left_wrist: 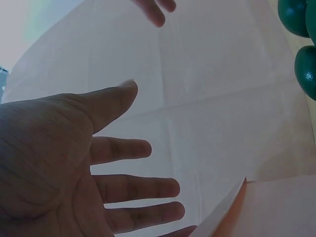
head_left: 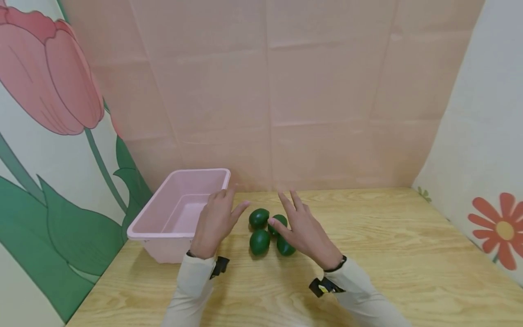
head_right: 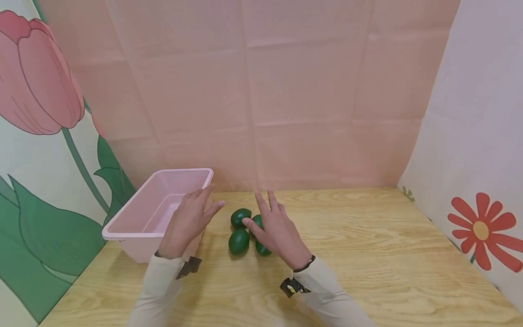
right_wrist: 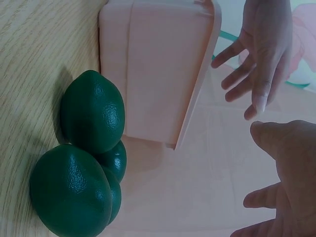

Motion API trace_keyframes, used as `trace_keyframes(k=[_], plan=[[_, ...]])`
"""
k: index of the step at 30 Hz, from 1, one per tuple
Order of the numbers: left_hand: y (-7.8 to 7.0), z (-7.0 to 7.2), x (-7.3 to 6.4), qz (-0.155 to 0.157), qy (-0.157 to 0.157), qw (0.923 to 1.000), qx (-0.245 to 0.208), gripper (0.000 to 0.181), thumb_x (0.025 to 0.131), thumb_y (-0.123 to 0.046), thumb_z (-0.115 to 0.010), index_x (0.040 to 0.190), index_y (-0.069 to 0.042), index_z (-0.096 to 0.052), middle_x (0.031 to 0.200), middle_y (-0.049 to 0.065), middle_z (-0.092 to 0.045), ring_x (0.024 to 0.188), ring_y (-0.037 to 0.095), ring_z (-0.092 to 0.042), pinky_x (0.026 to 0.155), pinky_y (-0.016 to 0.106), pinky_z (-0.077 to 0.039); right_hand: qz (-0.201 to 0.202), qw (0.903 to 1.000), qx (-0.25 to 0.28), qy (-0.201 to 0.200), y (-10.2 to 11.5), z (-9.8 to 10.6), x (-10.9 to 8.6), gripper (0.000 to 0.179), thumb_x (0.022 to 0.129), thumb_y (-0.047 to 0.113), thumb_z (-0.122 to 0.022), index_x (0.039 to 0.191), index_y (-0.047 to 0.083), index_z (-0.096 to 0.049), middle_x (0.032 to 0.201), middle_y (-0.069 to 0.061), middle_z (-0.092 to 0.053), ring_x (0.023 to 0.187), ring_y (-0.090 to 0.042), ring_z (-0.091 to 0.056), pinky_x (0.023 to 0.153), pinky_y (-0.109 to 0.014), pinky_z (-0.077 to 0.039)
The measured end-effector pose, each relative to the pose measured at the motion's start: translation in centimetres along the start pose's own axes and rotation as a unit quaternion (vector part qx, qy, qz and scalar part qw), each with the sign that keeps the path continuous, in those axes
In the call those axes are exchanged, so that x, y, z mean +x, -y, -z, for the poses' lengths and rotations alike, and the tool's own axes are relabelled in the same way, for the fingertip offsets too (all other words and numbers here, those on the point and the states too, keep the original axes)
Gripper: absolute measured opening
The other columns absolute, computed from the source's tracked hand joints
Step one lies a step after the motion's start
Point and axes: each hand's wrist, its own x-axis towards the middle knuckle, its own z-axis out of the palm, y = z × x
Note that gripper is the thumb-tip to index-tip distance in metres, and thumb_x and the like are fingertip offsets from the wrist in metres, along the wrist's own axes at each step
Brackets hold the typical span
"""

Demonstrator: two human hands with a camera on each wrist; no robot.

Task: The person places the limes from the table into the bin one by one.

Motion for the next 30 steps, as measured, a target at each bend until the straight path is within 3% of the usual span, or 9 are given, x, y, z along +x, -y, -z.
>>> trace_keyframes(k=[14,30], plan=[[0.3,0.48,-0.14,0.012,0.011,0.9998,0.006,0.054,0.099,-0.043,-0.059,0.137,-0.006,-0.054,0.108,0.022,-0.066,0.103,0.041,-0.061,0.077,0.054,-0.054,0.0,0.9999,-0.013,0.007,0.13,-0.17,-0.09,0.077,0.099,0.05,-0.055,0.156,0.006,-0.029,0.16,-0.03,-0.02,0.132,-0.055,-0.041,0.082,-0.062,-0.051],[0.82,1.02,-0.28,0.012,0.006,0.9998,-0.013,0.055,0.098,-0.038,-0.063,0.137,-0.001,-0.056,0.11,0.022,-0.068,0.103,0.041,-0.064,0.082,0.053,-0.054,-0.005,0.9996,-0.016,0.022,-0.1,-0.62,-0.08,0.075,0.099,0.051,-0.054,0.154,0.004,-0.034,0.157,-0.031,-0.025,0.129,-0.056,-0.044,0.082,-0.063,-0.051]])
